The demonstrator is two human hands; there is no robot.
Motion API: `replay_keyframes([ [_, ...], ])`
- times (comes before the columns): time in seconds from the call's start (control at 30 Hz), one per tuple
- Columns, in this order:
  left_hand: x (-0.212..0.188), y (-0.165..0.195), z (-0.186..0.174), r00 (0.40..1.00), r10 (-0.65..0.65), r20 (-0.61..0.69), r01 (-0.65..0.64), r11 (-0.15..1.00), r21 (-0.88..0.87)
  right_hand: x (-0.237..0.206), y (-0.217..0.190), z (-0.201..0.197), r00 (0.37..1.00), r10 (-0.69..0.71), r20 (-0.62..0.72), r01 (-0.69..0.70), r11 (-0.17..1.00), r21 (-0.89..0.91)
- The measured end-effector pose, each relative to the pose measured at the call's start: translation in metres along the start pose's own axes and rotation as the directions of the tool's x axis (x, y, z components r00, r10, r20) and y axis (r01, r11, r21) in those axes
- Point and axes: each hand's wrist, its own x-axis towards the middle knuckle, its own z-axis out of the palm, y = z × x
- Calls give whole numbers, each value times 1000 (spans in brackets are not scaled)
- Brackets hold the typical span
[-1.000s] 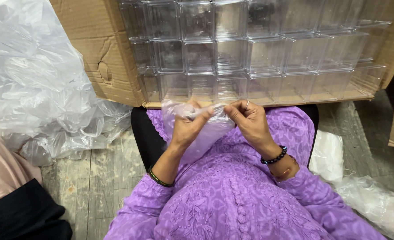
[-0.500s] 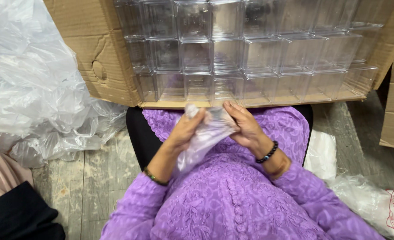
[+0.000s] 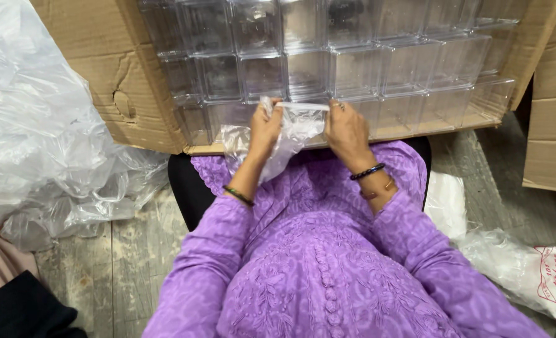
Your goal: The person sits on the floor and packs clear plastic boxes into plastic bags one at a time, then places the bagged boxes into a cardboard box in front of them. They repeat this bagging cycle continuously throughout the episode.
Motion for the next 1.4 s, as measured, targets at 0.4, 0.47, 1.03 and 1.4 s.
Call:
replay_keyframes([
  [0.4,-56,3,-24,871,-464,160,483,755,-444,-71,30,62,823,358,441,-500,90,861],
  [0.47,-56,6,-24,852,-507,126,504,734,-456,-75,30,64,905,253,341,-417,381,825],
  [1.03,-135,98,-70,768,-375,520,598,711,-371,-54,-56,50,890,-375,261,148,778,611],
  [1.4,-142,128,-82,961,-62,269,198,832,-518,-15,-89,0,955,-116,274,-252,179,951],
])
